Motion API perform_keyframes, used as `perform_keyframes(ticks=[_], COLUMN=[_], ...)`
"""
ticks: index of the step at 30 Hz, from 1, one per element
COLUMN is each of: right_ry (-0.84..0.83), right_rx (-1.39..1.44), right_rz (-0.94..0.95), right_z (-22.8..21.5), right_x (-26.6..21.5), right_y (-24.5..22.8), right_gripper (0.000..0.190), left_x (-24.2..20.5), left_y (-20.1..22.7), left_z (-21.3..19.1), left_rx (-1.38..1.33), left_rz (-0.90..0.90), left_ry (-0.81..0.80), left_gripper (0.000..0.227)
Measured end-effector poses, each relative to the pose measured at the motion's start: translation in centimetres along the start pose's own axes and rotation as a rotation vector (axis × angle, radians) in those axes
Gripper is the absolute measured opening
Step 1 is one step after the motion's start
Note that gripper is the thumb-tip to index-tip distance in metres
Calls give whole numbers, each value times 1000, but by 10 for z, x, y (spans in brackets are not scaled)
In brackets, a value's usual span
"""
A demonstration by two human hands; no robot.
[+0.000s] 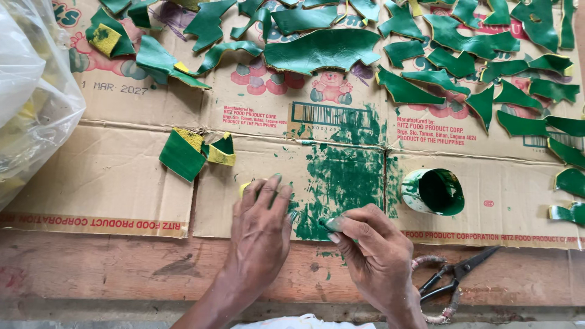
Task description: The person repeatedly picks up small green leaf-shaped pieces from a cardboard surface, dips a sponge into a small container of green paint, and applies the paint to the edges of each piece. Finished pieces are placed back on the cardboard.
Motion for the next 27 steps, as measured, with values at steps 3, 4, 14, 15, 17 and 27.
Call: perform_keyframes(ticks=[3,4,14,15,17,27], right_ry=[13,12,-6,-8,-5,57], right_rx=[-6,-8,31,44,32,-7], right_rz=[39,40,65,76,56,85], right_z=[-3,-4,-3,-3,-5,-28], right_x=[-2,-3,-5,-4,-4,-15], right_y=[0,0,11,12,11,16], right_gripper=[23,23,24,24,24,23], left_x=[5,7,12,14,16,39], left_y=[-1,-3,-20,-19,-16,25], left_z=[6,7,-9,-10,-9,14], left_rx=[18,33,-109,-106,-132,-201], left_rz=[61,76,-106,-96,-90,161], left_ry=[137,188,74,73,44,54], left_gripper=[45,43,25,25,24,28])
Point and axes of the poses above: each hand's wrist, its own x-axis towards the middle knuckle, its own z-axis out of the palm, y = z × x, the point moved 3 cm from there along x, towards the middle knuckle, and after that the axes turned 12 degrees about x, right-handed, at the moved point
